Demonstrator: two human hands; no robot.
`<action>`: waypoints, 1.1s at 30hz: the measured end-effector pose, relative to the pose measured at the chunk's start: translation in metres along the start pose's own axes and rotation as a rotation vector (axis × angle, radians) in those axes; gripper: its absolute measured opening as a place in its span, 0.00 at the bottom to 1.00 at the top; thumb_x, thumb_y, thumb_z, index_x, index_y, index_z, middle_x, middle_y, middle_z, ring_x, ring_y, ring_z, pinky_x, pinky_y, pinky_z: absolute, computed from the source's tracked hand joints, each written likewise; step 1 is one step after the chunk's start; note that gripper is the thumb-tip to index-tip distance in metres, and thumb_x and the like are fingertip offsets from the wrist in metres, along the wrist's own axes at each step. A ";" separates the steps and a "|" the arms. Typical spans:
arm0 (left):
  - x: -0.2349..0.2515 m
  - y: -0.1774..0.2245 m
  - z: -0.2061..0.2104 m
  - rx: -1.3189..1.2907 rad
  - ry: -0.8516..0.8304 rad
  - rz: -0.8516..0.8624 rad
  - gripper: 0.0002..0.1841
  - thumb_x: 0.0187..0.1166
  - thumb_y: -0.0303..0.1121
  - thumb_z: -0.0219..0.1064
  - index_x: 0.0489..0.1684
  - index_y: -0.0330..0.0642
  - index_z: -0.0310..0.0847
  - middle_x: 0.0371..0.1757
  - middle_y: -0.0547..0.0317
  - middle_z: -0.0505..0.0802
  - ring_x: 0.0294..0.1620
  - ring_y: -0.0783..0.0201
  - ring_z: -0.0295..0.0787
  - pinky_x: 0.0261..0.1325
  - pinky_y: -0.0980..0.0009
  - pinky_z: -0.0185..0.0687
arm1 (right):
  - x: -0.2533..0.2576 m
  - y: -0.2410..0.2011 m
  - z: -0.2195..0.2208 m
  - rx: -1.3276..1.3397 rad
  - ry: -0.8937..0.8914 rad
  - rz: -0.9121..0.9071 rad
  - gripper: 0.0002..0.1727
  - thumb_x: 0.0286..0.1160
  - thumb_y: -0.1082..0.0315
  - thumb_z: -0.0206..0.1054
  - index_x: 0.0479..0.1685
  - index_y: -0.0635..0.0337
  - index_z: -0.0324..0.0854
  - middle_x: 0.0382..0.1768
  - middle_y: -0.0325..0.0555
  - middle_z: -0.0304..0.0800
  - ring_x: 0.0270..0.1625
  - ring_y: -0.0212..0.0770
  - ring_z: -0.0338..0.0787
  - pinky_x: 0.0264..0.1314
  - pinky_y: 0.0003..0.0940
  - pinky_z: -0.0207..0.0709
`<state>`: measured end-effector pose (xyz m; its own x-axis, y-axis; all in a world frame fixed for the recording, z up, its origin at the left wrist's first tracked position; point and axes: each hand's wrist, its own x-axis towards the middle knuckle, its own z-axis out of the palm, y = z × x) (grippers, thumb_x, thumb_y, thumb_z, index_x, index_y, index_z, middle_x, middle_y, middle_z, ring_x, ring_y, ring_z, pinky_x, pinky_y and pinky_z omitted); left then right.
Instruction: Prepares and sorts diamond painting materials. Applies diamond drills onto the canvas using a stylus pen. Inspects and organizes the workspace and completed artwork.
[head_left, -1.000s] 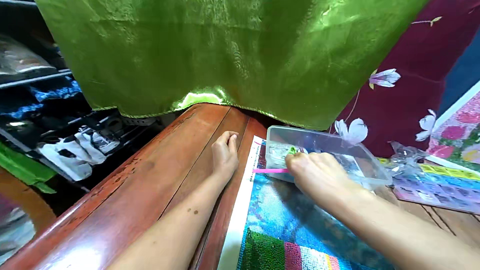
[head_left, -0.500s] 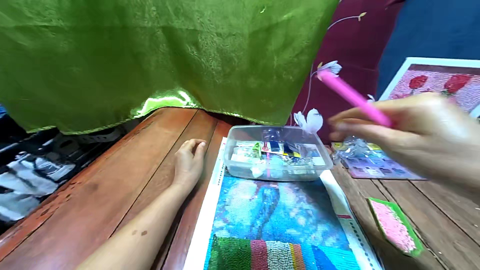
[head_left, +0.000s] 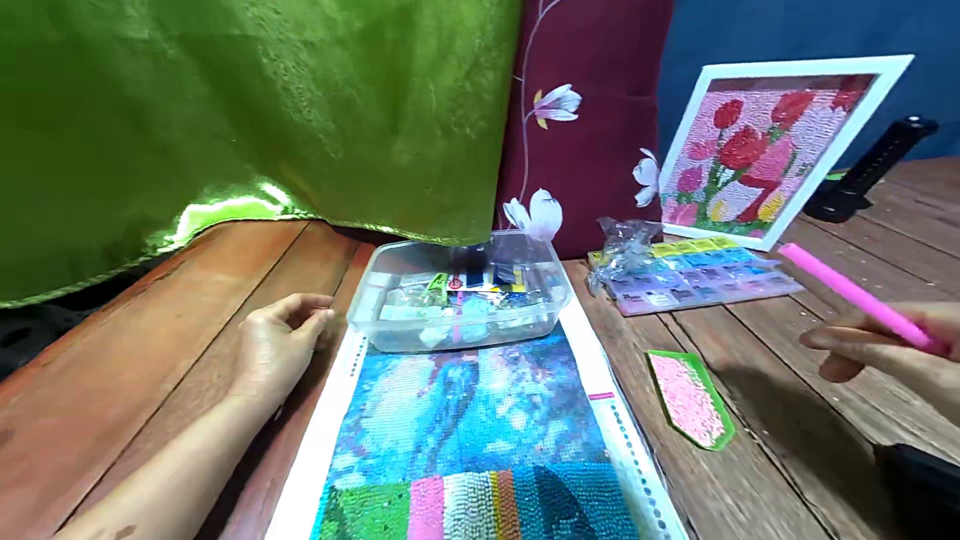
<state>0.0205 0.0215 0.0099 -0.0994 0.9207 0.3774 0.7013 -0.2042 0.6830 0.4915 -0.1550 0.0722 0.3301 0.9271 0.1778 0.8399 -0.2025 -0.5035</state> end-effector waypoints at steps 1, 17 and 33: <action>0.000 -0.001 0.001 0.008 -0.002 0.016 0.06 0.81 0.21 0.68 0.50 0.31 0.87 0.34 0.52 0.90 0.27 0.67 0.83 0.36 0.66 0.83 | -0.006 -0.001 0.001 -0.007 -0.014 -0.008 0.08 0.80 0.78 0.66 0.33 0.70 0.87 0.25 0.52 0.89 0.28 0.46 0.86 0.36 0.50 0.77; 0.001 -0.009 -0.006 0.069 -0.066 0.102 0.17 0.85 0.24 0.49 0.59 0.22 0.80 0.45 0.40 0.86 0.30 0.67 0.74 0.35 0.68 0.73 | -0.006 0.002 0.046 0.044 -0.036 -0.009 0.10 0.77 0.75 0.71 0.26 0.58 0.89 0.17 0.38 0.80 0.22 0.34 0.77 0.28 0.36 0.69; 0.011 -0.026 -0.004 -0.139 -0.105 0.097 0.15 0.79 0.21 0.58 0.57 0.15 0.74 0.41 0.54 0.81 0.29 0.80 0.76 0.34 0.83 0.76 | 0.000 0.006 0.035 0.641 -0.157 0.282 0.16 0.86 0.78 0.56 0.36 0.59 0.90 0.13 0.30 0.73 0.10 0.21 0.58 0.12 0.17 0.53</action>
<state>-0.0018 0.0355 -0.0008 0.0435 0.9227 0.3832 0.5993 -0.3310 0.7289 0.4813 -0.1447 0.0397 0.3910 0.9109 -0.1321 0.2977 -0.2610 -0.9183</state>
